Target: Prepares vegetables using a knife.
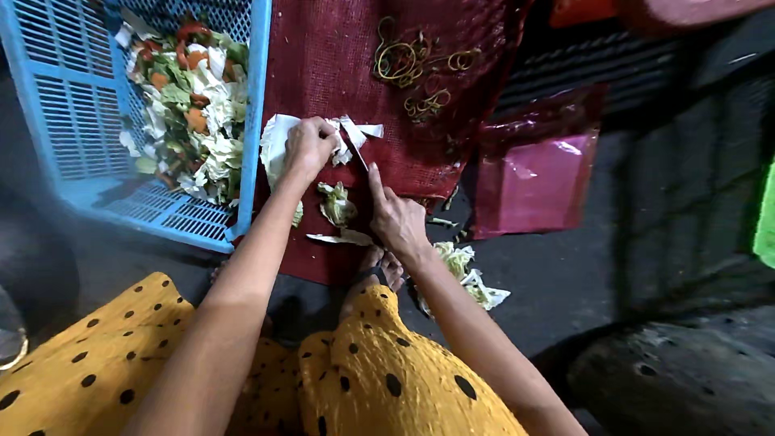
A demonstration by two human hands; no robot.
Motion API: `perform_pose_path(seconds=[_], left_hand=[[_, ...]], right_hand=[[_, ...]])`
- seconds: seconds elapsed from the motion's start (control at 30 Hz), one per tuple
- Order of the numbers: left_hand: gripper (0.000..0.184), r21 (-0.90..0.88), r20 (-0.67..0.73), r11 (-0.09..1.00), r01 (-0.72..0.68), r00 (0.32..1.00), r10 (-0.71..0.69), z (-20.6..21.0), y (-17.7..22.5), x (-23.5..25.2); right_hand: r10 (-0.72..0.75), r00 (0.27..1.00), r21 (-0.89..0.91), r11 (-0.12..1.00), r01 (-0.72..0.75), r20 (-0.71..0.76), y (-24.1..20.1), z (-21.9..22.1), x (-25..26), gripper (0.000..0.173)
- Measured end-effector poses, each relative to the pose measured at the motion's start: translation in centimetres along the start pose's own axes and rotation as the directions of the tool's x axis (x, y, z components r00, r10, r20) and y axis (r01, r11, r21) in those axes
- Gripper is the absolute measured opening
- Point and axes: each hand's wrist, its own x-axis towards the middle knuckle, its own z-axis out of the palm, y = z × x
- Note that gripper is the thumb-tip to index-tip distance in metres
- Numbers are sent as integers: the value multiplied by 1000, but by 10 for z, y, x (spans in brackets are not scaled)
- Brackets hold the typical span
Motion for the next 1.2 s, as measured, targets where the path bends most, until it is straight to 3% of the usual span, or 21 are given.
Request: perform_pose_path(seconds=[0.07, 0.13, 0.17, 0.23, 0.27, 0.3, 0.33, 0.37, 0.4, 0.47, 0.5, 0.57, 0.7, 0.87, 0.97, 1.03, 1.07, 1.13, 1.2], left_hand=[[22, -49, 61, 999, -18, 998, 21, -2, -4, -17], [19, -100, 225, 989, -112, 965, 132, 9, -3, -46], [20, -126, 346, 978, -164, 917, 199, 20, 0, -63], [29, -173, 606, 957, -232, 741, 289, 45, 15, -93], [33, -165, 665, 951, -260, 683, 302, 53, 21, -100], [32, -109, 619, 947, -303, 725, 303, 56, 24, -104], [31, 5, 471, 944, -330, 834, 289, 56, 22, -105], [31, 129, 258, 940, -316, 926, 276, 53, 15, -101], [33, 186, 34, 945, -268, 963, 266, 46, 4, -92], [39, 119, -312, 979, -163, 930, 192, 28, -17, -70], [45, 89, -401, 992, -94, 908, 122, 22, -26, -62], [55, 104, -451, 994, 28, 892, 22, 20, -41, -53], [59, 191, -397, 966, 176, 914, -88, 30, -50, -45], [69, 78, -457, 981, 178, 881, -124, 31, -41, -43], [79, -63, -448, 980, 187, 872, -195, 24, -38, -48], [77, -156, -433, 970, 184, 870, -235, 18, -39, -51], [74, -204, -423, 964, 169, 873, -243, 15, -40, -53], [64, -290, -407, 950, 117, 883, -233, 9, -41, -61], [53, -322, -396, 946, 45, 901, -178, 9, -42, -66]], right_hand=[[6, 997, 74, 997, -12, 82, 19, -9, -10, 65], [-16, 989, 130, 992, -3, 144, 36, -25, -10, 61], [-35, 988, 126, 992, 16, 148, 43, -34, -10, 61], [-60, 992, 92, 995, 50, 113, 54, -53, -10, 62], [-72, 995, 76, 995, 66, 74, 58, -62, -10, 61], [-79, 996, 83, 994, 75, 43, 60, -69, -10, 58], [-81, 996, 117, 990, 78, 27, 62, -74, -10, 54], [-72, 997, 181, 981, 66, 24, 63, -77, -10, 48], [-60, 998, 266, 962, 53, 19, 63, -76, -10, 41], [-16, 999, 415, 910, 2, 30, 58, -70, -8, 34], [13, 999, 452, 892, -28, 37, 50, -65, -6, 35], [39, 999, 444, 895, -51, 35, 29, -52, -2, 38], [26, 999, 335, 942, -11, -40, -4, -27, 13, 41], [6, 998, 268, 963, 9, -56, 1, -17, 23, 40], [67, 997, 342, 938, -49, -41, 9, -19, 23, 28], [138, 990, 513, 847, -140, 42, 13, -22, 21, 27], [154, 981, 634, 748, -195, 119, 15, -25, 20, 28], [119, 954, 852, 430, -300, 276, 14, -28, 16, 25], [42, 937, 931, 100, -350, 348, 12, -28, 12, 25]])
